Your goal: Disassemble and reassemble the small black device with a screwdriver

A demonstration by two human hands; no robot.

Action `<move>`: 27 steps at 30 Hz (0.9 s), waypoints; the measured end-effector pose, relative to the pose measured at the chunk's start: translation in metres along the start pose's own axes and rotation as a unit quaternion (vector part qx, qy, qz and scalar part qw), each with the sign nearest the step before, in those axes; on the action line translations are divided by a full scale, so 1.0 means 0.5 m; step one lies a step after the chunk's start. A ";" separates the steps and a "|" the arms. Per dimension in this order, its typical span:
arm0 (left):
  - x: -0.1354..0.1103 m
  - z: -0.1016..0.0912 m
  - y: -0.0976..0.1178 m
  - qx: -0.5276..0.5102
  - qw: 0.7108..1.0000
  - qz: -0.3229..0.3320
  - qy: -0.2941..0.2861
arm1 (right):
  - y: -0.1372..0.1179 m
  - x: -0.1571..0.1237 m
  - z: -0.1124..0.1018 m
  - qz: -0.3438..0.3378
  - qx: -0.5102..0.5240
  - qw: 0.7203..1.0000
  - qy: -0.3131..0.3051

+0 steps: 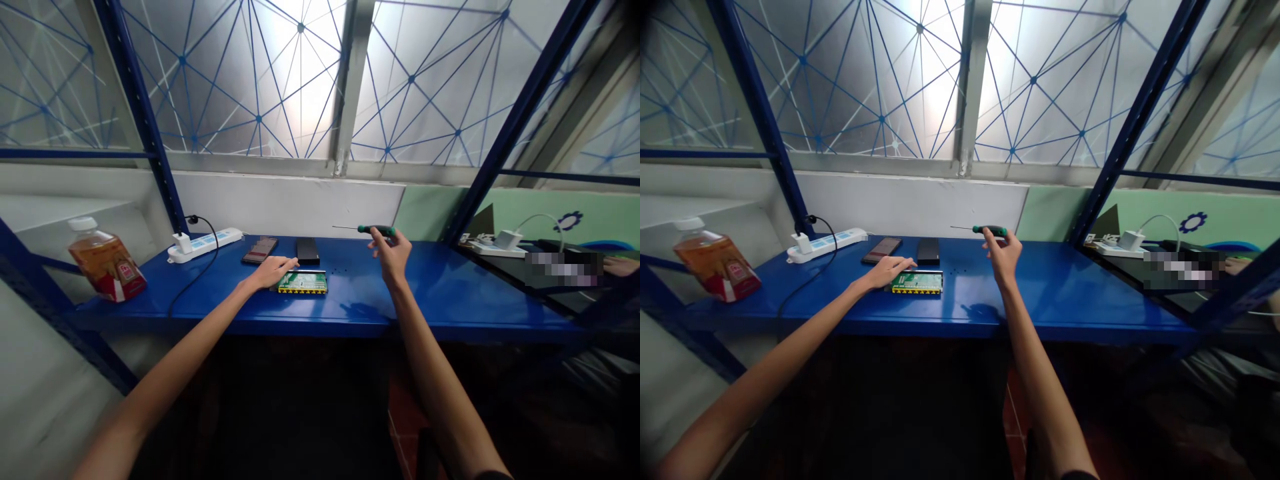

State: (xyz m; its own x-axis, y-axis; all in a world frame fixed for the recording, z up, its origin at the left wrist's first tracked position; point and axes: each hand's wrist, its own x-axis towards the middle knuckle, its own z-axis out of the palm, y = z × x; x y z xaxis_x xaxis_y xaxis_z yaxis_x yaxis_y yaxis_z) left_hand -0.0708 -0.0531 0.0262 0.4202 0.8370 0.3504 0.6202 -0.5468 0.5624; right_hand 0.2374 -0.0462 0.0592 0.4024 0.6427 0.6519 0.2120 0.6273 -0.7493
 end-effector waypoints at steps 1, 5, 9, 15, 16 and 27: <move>0.000 0.002 0.001 -0.002 1.000 -0.003 0.005 | -0.003 0.011 0.031 0.013 0.034 0.999 0.004; -0.006 0.011 0.002 0.001 1.000 0.001 0.023 | -0.002 0.037 0.133 0.066 0.080 0.994 -0.026; -0.005 0.021 -0.003 0.051 0.998 0.034 0.022 | 0.002 0.017 0.188 -0.007 -0.016 0.999 -0.045; 0.000 0.030 -0.006 0.061 0.996 0.058 0.022 | 0.002 -0.047 0.197 -0.149 -0.153 0.970 -0.114; 0.000 0.031 -0.007 0.056 0.997 0.055 0.021 | 0.002 -0.053 0.196 -0.161 -0.166 0.966 -0.118; -0.003 0.030 -0.011 0.043 0.998 0.037 0.019 | 0.011 -0.060 0.194 -0.185 -0.183 0.956 -0.133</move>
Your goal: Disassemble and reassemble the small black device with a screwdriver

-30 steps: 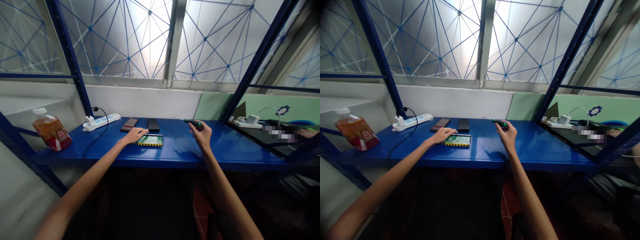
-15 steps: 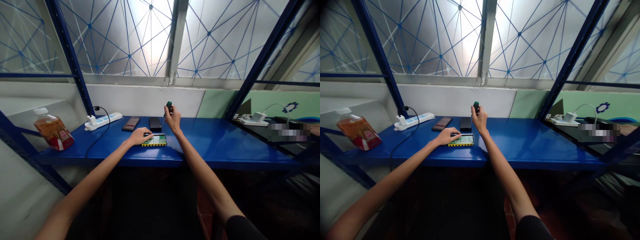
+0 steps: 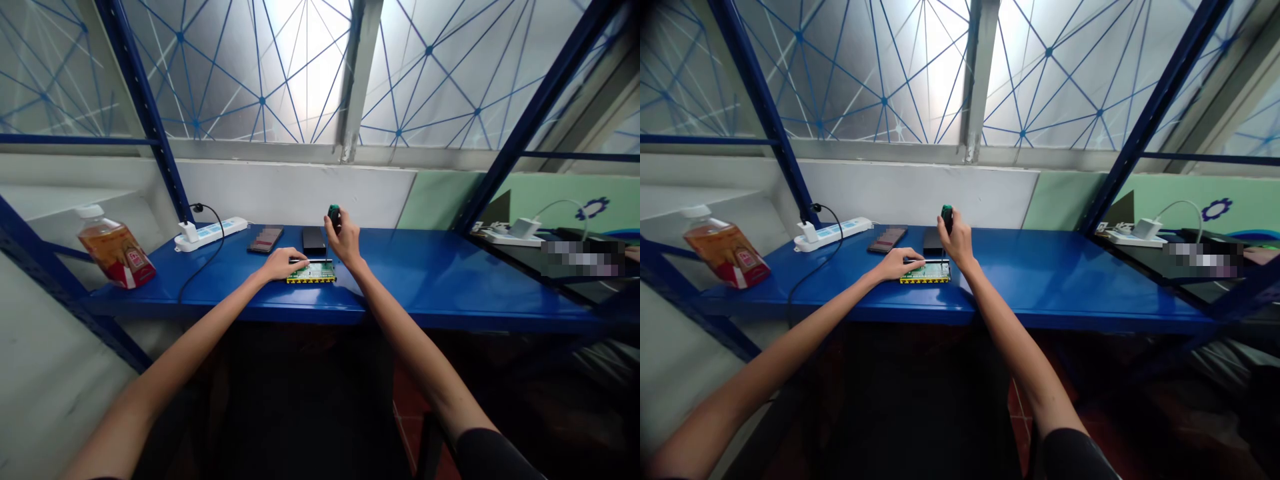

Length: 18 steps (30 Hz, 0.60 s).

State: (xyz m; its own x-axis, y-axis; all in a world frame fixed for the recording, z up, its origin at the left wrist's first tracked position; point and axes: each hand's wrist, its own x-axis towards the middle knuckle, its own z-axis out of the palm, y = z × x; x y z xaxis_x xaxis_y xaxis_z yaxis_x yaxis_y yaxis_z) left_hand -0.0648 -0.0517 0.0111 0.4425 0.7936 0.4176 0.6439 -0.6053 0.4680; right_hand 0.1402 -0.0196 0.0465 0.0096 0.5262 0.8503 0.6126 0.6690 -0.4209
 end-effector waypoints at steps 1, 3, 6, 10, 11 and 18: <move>0.000 -0.001 0.001 0.001 1.000 -0.001 0.000 | -0.001 0.000 0.000 -0.002 0.001 1.000 0.002; 0.000 -0.002 0.003 0.002 1.000 -0.004 -0.001 | -0.004 0.000 -0.001 -0.004 0.003 1.000 0.006; 0.000 -0.003 0.005 0.004 1.000 -0.008 -0.006 | -0.006 0.000 -0.001 -0.001 0.007 1.000 0.006; 0.000 -0.003 0.005 0.001 1.000 -0.010 -0.003 | -0.008 -0.001 -0.002 0.005 0.020 1.000 0.007; 0.001 -0.002 0.004 0.000 1.000 -0.010 -0.002 | -0.010 -0.001 -0.003 0.008 0.029 1.000 0.004; 0.004 0.000 -0.001 -0.011 1.000 -0.013 -0.004 | -0.026 -0.004 -0.022 0.053 0.095 0.993 -0.037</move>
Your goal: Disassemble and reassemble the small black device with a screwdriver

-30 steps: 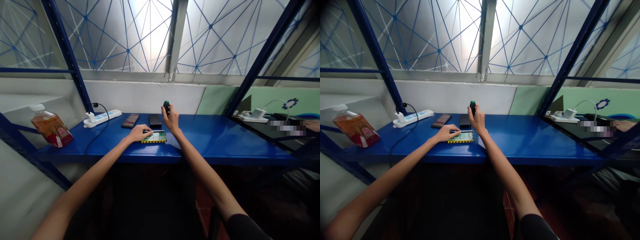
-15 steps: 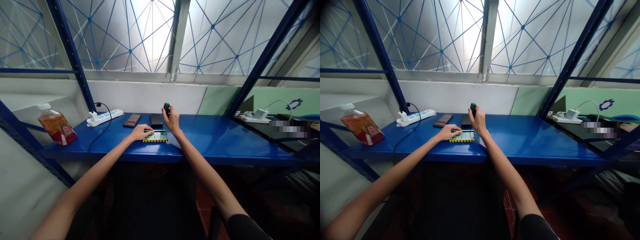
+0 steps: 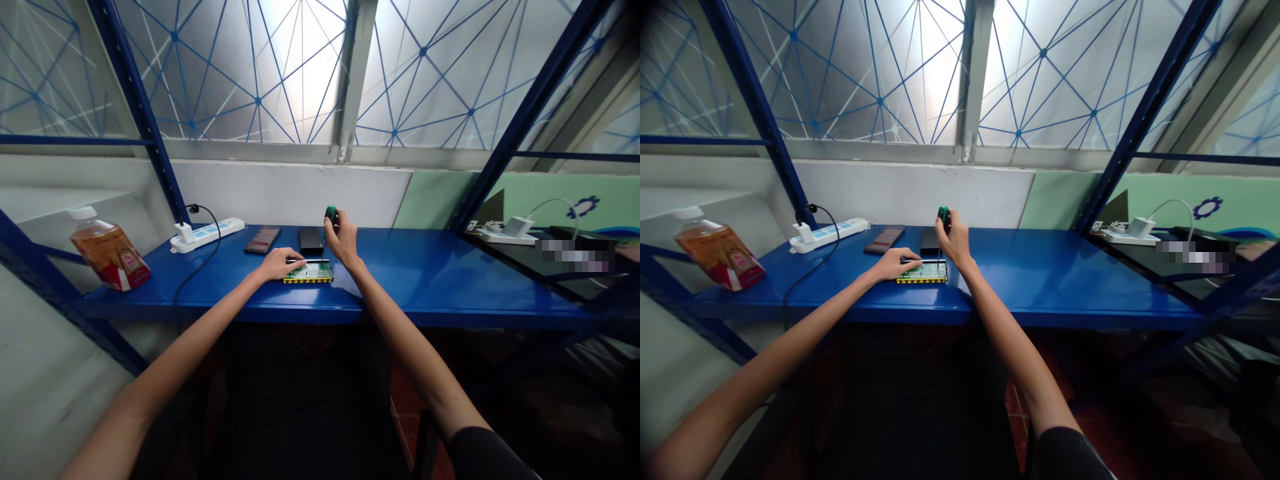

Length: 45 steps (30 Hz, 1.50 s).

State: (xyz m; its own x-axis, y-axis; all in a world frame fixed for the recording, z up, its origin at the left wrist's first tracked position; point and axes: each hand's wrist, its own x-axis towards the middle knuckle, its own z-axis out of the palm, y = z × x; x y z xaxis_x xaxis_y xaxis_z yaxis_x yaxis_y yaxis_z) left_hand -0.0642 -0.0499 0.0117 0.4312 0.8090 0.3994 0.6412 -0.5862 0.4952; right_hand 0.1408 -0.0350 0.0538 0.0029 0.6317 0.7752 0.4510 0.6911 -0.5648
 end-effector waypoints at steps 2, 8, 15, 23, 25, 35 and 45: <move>0.002 0.000 -0.001 0.002 1.000 0.001 0.001 | -0.004 -0.002 -0.001 0.012 0.021 1.000 -0.004; 0.008 -0.003 -0.011 0.032 0.999 0.008 0.008 | -0.014 -0.002 -0.003 0.051 0.099 0.993 -0.028; 0.012 -0.018 0.012 0.140 0.989 0.046 0.028 | -0.021 0.003 -0.015 0.068 0.142 0.987 -0.014; 0.076 0.012 0.085 -0.098 0.995 0.034 0.000 | 0.007 0.004 -0.017 0.067 0.119 0.991 -0.007; 0.086 0.026 0.085 -0.157 0.987 0.018 0.003 | 0.011 0.004 -0.014 0.072 0.109 0.991 -0.010; 0.078 0.052 0.066 -0.249 0.968 -0.024 0.006 | 0.011 0.007 -0.019 0.094 0.146 0.983 -0.061; 0.077 0.055 0.060 -0.227 0.973 -0.023 0.027 | 0.012 0.003 -0.018 0.105 0.120 0.985 -0.064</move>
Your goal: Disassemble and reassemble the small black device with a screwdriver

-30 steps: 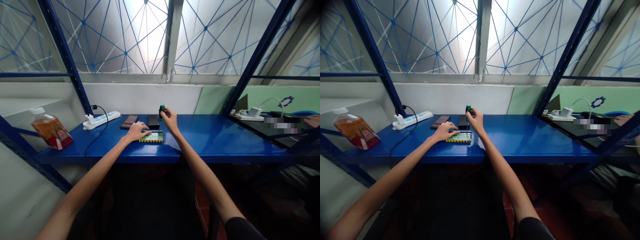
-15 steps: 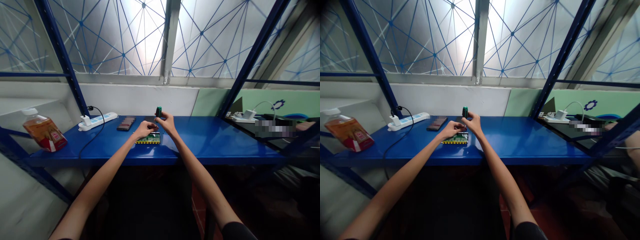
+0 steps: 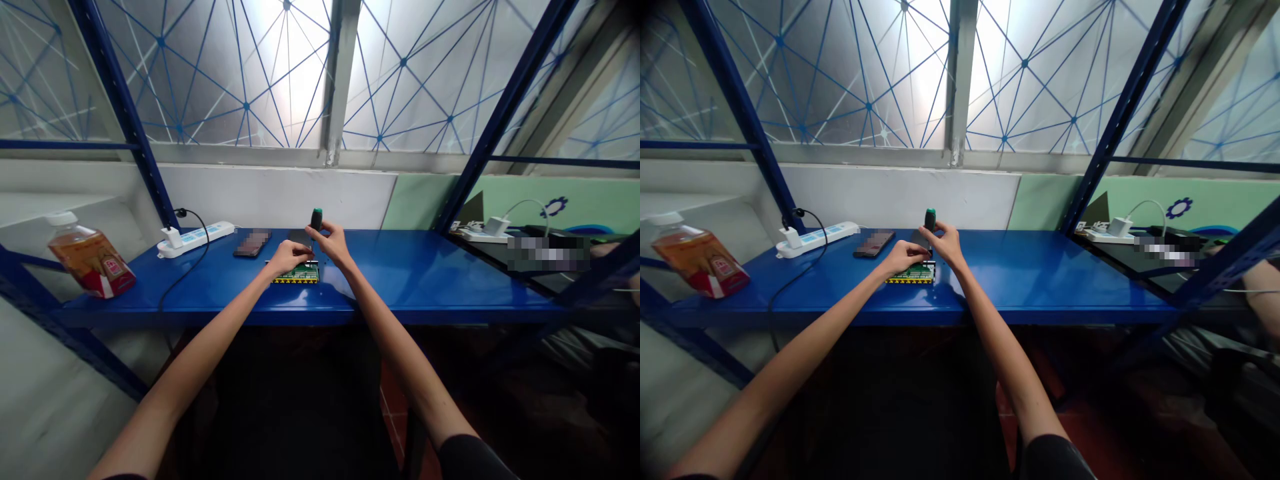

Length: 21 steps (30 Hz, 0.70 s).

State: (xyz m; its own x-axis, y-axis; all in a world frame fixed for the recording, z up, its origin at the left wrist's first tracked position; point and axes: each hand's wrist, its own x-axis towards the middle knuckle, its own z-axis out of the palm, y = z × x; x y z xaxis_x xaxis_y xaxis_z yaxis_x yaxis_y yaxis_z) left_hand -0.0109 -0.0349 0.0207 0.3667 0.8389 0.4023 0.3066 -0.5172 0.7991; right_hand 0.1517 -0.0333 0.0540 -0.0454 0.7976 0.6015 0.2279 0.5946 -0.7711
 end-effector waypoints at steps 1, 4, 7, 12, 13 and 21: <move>0.000 0.000 -0.001 0.005 1.000 0.001 0.002 | -0.002 0.000 -0.001 0.006 0.007 1.000 -0.002; -0.001 -0.001 -0.004 0.019 1.000 0.004 0.016 | -0.009 -0.002 -0.003 0.028 0.053 0.998 -0.019; -0.002 -0.002 -0.005 0.022 1.000 0.007 0.017 | -0.019 -0.005 -0.005 0.046 0.095 0.994 -0.038; -0.004 0.000 0.001 -0.006 1.000 0.004 -0.006 | -0.026 -0.006 -0.006 0.068 0.111 0.990 -0.061; -0.004 0.001 0.002 -0.005 1.000 0.003 -0.007 | -0.024 -0.006 -0.006 0.069 0.113 0.989 -0.064; -0.004 0.000 0.004 0.007 1.000 0.011 0.003 | -0.012 -0.006 0.000 0.066 0.084 0.991 -0.076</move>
State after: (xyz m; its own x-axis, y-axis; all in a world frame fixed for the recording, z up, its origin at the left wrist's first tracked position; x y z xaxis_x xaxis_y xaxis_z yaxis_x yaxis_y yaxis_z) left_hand -0.0114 -0.0377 0.0213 0.3677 0.8283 0.4226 0.3104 -0.5378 0.7839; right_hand 0.1506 -0.0391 0.0567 -0.1741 0.8682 0.4647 0.0768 0.4824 -0.8726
